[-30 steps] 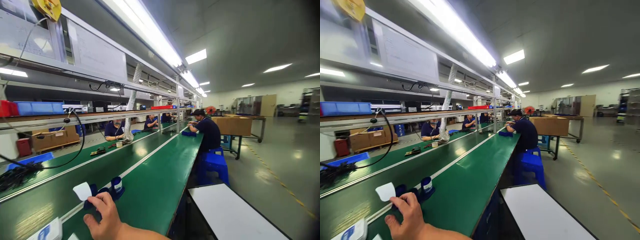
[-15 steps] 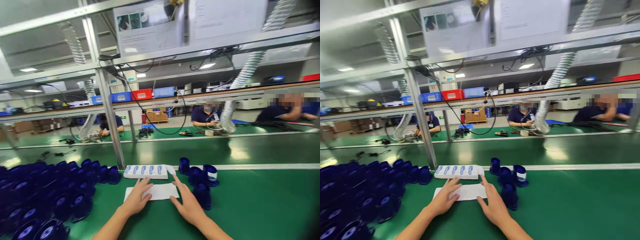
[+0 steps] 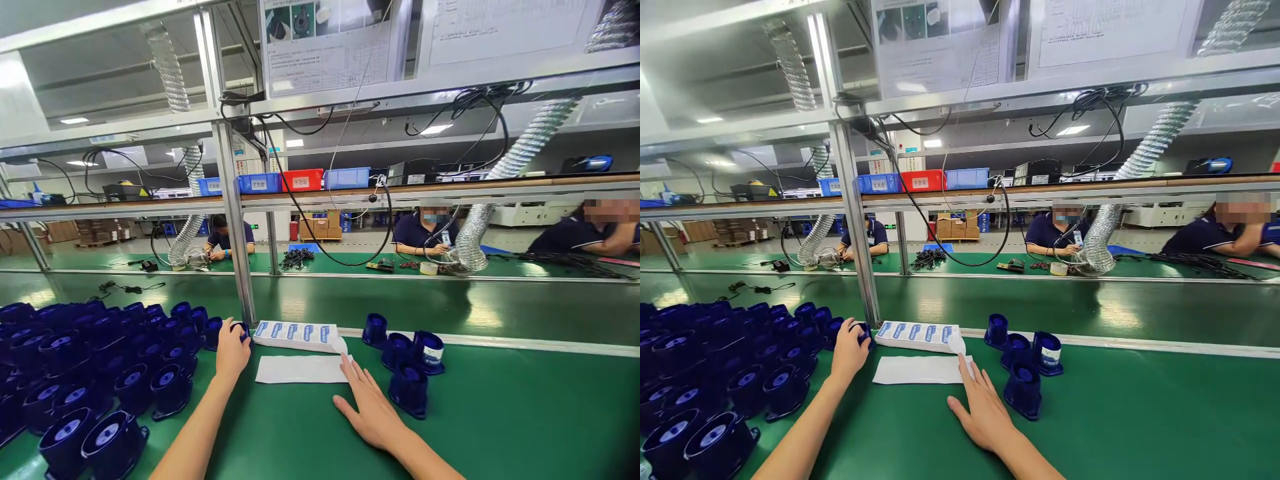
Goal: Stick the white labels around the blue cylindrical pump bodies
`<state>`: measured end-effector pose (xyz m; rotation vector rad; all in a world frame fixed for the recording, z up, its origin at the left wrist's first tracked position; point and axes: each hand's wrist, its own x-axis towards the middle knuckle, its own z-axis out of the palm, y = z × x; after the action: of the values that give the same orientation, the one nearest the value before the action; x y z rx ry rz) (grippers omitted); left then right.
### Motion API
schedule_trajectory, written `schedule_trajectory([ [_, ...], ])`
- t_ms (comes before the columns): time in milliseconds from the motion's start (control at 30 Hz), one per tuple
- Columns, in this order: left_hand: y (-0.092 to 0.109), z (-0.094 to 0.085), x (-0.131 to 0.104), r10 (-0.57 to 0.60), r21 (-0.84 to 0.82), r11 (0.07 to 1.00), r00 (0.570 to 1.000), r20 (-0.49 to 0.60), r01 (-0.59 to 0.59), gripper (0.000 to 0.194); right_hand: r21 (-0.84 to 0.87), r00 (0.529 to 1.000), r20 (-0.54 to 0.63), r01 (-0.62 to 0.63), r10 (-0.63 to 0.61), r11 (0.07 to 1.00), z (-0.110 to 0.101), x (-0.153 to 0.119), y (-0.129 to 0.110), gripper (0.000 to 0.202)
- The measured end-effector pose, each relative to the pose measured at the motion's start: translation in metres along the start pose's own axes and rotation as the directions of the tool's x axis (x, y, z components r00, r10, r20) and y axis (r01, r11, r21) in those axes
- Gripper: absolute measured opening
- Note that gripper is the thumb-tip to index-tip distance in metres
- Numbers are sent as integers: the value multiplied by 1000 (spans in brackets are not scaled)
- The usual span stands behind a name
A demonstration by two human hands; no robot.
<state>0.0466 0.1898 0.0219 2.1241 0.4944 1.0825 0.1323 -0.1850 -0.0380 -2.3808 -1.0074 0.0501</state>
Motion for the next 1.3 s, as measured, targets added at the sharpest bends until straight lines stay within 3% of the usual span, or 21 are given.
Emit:
schedule_trajectory([
  [133,42,13,-24,-40,-292,955,998,48,52,29,20,997,-70,-8,9,1000,-3,-1,-6,109],
  [233,78,35,-69,-154,-511,821,961,228,253,43,120,989,-126,95,-80,988,-3,-3,-14,138],
  [300,98,48,-104,-191,-579,684,875,445,444,49,247,970,-173,211,-172,946,-3,-7,-20,146],
  [400,114,56,-142,-151,-555,514,706,692,654,57,430,947,-240,300,-212,852,-5,-15,-29,139],
  [500,112,57,-155,-66,-444,301,483,873,844,62,546,948,-245,308,-203,779,-13,-23,-35,129],
  [567,105,56,-155,16,-373,184,377,926,909,62,600,949,-243,310,-201,737,-21,-26,-37,123],
  [700,94,56,-156,145,-328,126,310,940,936,59,688,969,-114,237,-220,686,-34,-28,-40,123],
  [800,91,53,-157,242,-270,113,237,941,956,69,691,979,-31,168,-203,703,-35,-29,-42,111],
  [933,94,49,-153,280,-288,97,252,926,953,73,651,999,3,40,-55,758,-35,-32,-45,88],
  [1000,97,48,-150,272,-307,77,277,922,948,75,649,995,47,34,-85,760,-36,-34,-44,88],
  [1100,97,48,-146,247,-331,61,307,919,942,76,636,977,125,57,-176,769,-36,-36,-39,134],
  [1200,94,49,-146,226,-334,53,315,922,941,74,608,971,170,29,-166,794,-32,-38,-34,181],
  [1233,94,50,-146,210,-334,46,318,925,941,73,629,974,161,23,-159,777,-31,-38,-34,184],
  [1300,93,50,-148,161,-330,43,319,934,943,70,717,987,90,31,-136,697,-28,-38,-35,162],
])
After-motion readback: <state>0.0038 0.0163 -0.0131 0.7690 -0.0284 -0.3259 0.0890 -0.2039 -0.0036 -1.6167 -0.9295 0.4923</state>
